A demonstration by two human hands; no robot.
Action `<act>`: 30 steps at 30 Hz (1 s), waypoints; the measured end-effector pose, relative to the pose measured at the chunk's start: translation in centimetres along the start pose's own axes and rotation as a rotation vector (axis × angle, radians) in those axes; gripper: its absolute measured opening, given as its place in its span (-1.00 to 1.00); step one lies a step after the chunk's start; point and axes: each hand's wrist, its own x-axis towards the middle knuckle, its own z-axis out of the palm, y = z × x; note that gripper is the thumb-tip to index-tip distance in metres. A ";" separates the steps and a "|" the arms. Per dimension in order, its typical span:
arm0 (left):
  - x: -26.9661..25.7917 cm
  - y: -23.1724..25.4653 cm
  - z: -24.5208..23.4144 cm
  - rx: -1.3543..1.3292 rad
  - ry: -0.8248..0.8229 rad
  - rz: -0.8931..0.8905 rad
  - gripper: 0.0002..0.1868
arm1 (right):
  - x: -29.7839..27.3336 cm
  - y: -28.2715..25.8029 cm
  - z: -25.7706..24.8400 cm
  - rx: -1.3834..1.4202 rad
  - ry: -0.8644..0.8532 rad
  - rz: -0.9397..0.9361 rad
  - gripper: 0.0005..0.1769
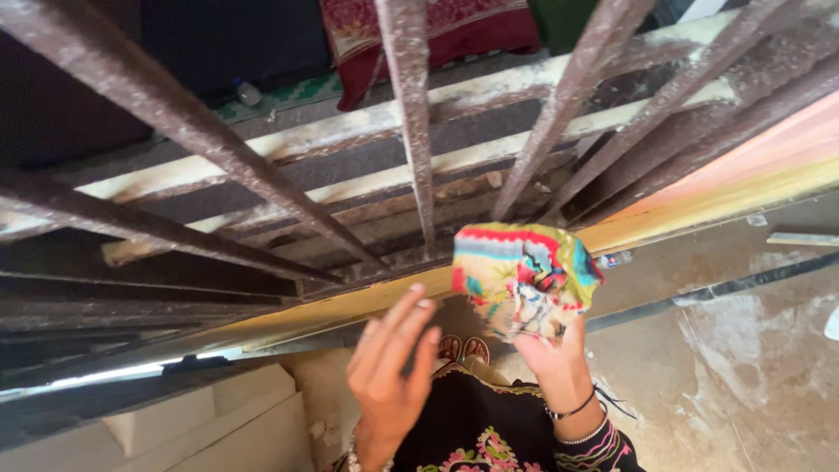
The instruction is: The person cleans a metal grate by hand using a colorful cloth, wiping between and along the rusted bars.
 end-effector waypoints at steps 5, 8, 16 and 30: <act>0.5 2.3 2.1 -0.164 -0.145 0.123 -0.63 | -1.8 -0.1 -1.4 0.115 -0.089 0.108 -0.64; 0.9 3.0 2.8 -0.189 -0.260 0.180 -0.55 | -2.6 -0.7 -1.2 0.011 -0.035 0.099 -0.59; 0.6 4.0 4.3 0.053 -0.506 0.311 -0.15 | -2.4 -1.0 4.3 -0.544 -0.146 -0.494 -0.64; 3.4 2.0 7.6 0.049 -0.303 0.132 -0.11 | 1.8 -6.6 16.6 -1.633 -0.101 -1.359 -0.64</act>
